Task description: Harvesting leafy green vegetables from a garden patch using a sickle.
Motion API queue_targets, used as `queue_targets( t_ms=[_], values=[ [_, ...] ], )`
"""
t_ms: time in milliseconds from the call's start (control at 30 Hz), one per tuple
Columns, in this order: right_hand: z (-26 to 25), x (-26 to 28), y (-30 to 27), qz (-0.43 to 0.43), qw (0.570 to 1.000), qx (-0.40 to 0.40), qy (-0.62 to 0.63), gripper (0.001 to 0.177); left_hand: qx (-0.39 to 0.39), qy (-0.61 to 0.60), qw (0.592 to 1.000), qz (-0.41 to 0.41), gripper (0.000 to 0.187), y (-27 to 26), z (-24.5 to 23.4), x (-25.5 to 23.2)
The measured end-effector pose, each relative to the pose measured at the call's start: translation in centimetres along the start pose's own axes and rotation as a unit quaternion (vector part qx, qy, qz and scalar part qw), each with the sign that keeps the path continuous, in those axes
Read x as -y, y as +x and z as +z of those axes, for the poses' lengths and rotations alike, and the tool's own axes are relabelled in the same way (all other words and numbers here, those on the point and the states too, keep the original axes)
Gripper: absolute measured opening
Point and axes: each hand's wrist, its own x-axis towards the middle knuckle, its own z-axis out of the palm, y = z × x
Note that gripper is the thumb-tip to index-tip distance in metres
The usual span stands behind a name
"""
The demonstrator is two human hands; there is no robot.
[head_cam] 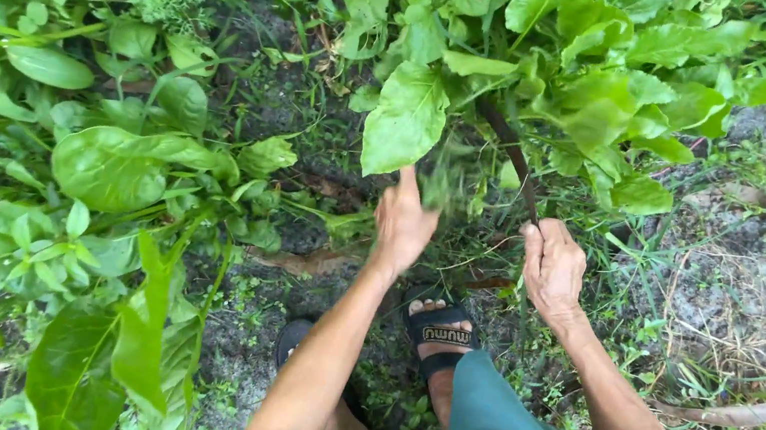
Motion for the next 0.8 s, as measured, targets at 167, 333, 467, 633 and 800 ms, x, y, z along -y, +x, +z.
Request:
queue_targets(
  t_ms=[167, 333, 467, 633, 800],
  values=[
    [0.1, -1.3, 0.4, -0.039, 0.997, -0.036, 0.049, 0.028, 0.078, -0.098, 0.992, -0.028, 0.068, 10.9, 15.3, 12.8],
    [0.3, -3.0, -3.8, -0.034, 0.997, -0.05, 0.044, 0.026, 0.059, -0.015, 0.998, -0.03, 0.051, 9.6, 12.4, 12.0],
    [4.0, -7.5, -6.5, -0.061, 0.997, -0.042, -0.016, 0.023, 0.051, 0.09, 0.994, -0.035, 0.041, 7.3, 9.1, 12.4],
    [5.9, -2.4, -1.7, 0.028, 0.993, 0.11, -0.029, 0.03, 0.03, 0.195, 0.98, -0.002, 0.045, 3.9, 7.0, 12.1],
    [6.2, 0.7, 0.3, 0.028, 0.979, 0.2, 0.029, 0.027, 0.086, 0.228, 0.968, 0.059, 0.051, -2.9, 7.2, 11.6]
  ],
)
